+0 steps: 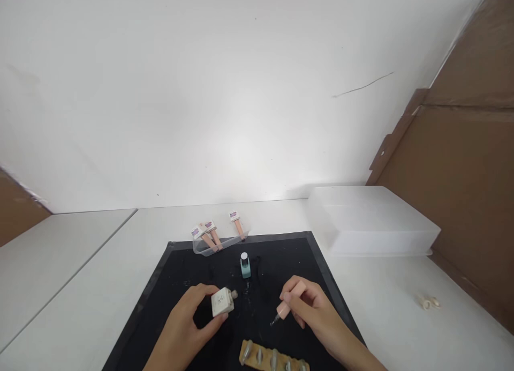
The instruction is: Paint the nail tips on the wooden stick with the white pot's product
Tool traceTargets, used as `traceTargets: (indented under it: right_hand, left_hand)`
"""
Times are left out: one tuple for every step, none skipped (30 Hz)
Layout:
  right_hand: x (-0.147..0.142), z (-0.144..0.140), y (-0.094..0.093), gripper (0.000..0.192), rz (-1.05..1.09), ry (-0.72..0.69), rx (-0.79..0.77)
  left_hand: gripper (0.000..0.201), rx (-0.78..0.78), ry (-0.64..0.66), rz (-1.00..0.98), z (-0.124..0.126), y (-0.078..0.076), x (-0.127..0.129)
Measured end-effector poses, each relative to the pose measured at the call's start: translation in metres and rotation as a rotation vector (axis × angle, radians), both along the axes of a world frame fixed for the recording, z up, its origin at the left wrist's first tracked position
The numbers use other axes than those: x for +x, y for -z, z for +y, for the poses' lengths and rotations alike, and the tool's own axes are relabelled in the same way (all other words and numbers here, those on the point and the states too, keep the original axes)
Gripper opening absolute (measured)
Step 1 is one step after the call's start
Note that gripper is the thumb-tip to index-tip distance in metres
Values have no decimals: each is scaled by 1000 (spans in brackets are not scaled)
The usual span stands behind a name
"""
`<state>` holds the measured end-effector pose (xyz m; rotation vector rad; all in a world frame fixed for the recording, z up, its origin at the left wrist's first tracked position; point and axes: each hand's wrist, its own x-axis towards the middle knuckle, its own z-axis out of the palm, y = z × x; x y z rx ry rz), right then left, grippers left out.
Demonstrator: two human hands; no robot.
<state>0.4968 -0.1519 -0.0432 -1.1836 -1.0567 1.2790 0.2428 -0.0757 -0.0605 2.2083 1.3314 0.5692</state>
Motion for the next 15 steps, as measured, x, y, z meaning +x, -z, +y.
traceTargets:
  right_hand:
    - [0,0,0,42,2,-3,12]
    - [0,0,0,42,7,-15,16]
    - [0,-1,0,40,15,-30,13]
    - [0,-1,-1,39,22,-48,11]
    - [-1,-2,-2,38,31,-69,11]
    - [-1,-3,-2,37,40,-88,18]
    - [-2,-4,-3,36,54,-105,35]
    - [-3,-5,-3,34,71,-118,57]
    - [-4,-7,-3,32,87,-131,79]
    - [-4,-9,-3,30,102,-149,97]
    - [-5,-12,-3,29,113,-167,114]
    - [-5,-14,-3,28,113,-185,135]
    - [-6,-16,-2,27,107,-203,153]
    - [-6,-18,-2,25,98,-213,186]
    - [-6,-20,-2,24,84,-219,224]
  left_hand:
    - [27,-28,13,-56,-1,0,0]
    - [27,-59,39,-113,-2,-1,-1]
    - [27,-92,73,-175,-2,-1,-1]
    - [28,-127,110,-242,-3,-1,-1]
    - [30,-161,141,-313,-3,-1,-2]
    - [33,-193,165,-385,-4,0,-2]
    - [36,-226,188,-448,-5,0,-2]
    - [39,-261,212,-503,-6,1,-2]
    - [42,-295,233,-554,-6,3,-1]
    - [44,-326,253,-600,-7,4,-1]
    - [45,-351,271,-643,-7,5,0]
    - [44,-369,288,-681,-8,6,0]
    - [44,-380,302,-712,-8,6,1]
    - [42,-386,314,-738,-8,7,1]
    - [41,-392,329,-755,-9,7,1]
